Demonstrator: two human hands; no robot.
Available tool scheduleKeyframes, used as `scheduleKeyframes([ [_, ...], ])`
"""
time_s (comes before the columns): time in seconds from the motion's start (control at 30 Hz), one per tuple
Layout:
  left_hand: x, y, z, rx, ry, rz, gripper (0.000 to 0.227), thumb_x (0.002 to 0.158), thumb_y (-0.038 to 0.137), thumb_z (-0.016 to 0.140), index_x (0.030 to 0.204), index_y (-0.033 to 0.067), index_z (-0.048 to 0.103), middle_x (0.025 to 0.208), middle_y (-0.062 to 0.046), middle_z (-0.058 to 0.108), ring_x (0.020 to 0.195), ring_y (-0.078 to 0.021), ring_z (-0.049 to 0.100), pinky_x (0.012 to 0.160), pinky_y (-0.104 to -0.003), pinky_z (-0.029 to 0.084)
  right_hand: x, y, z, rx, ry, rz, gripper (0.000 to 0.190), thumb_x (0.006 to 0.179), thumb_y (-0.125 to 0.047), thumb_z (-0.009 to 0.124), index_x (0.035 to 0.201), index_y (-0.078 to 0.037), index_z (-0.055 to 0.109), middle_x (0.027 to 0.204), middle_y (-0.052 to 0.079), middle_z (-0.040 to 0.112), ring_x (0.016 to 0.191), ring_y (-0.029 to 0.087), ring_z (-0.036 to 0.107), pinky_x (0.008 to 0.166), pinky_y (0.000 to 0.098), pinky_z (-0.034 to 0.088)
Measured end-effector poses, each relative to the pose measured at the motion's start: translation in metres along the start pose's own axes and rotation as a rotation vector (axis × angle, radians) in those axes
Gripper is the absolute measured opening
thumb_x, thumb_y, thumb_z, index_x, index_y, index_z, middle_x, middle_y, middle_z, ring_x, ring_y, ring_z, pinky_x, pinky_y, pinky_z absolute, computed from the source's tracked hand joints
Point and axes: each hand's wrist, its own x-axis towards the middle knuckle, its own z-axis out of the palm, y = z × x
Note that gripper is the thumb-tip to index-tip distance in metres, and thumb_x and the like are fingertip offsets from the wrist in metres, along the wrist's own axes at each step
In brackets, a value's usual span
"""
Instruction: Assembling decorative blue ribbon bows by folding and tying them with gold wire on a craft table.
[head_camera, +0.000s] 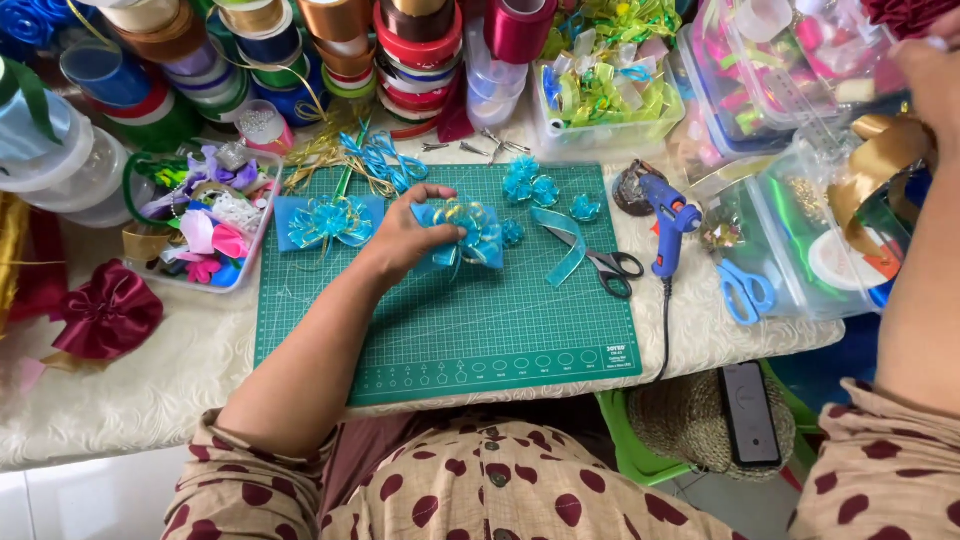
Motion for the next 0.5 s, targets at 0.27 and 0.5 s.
scheduleKeyframes([
  [0.27, -0.01, 0.013, 0.001, 0.367, 0.024, -0.121, 0.058, 0.079, 0.021, 0.084, 0.132, 0.0247, 0.059, 0.099, -0.003, 0.055, 0.08, -0.0153, 0.049, 0.069, -0.03, 0.043, -0.018, -0.05, -0.003, -0.098, -0.037, -0.089, 0.018, 0.11, 0.004, 0.086, 0.111, -0.001, 0.069, 0.098, 0.014, 0.063, 0.081, 0.022, 0.06, 0.062, 0.0363, 0.053],
  [0.5, 0.007, -0.014, -0.01, 0.594, 0.181, 0.2, 0.079, 0.073, 0.019, 0.08, 0.144, 0.0178, 0.045, 0.112, -0.007, 0.069, 0.058, -0.0196, 0.056, 0.064, -0.041, 0.047, -0.001, 0.012, 0.008, 0.007, -0.032, 0.073, 0.016, 0.133, -0.025, 0.059, 0.125, -0.011, 0.062, 0.103, 0.008, 0.056, 0.085, 0.021, 0.056, 0.064, 0.0374, 0.046],
])
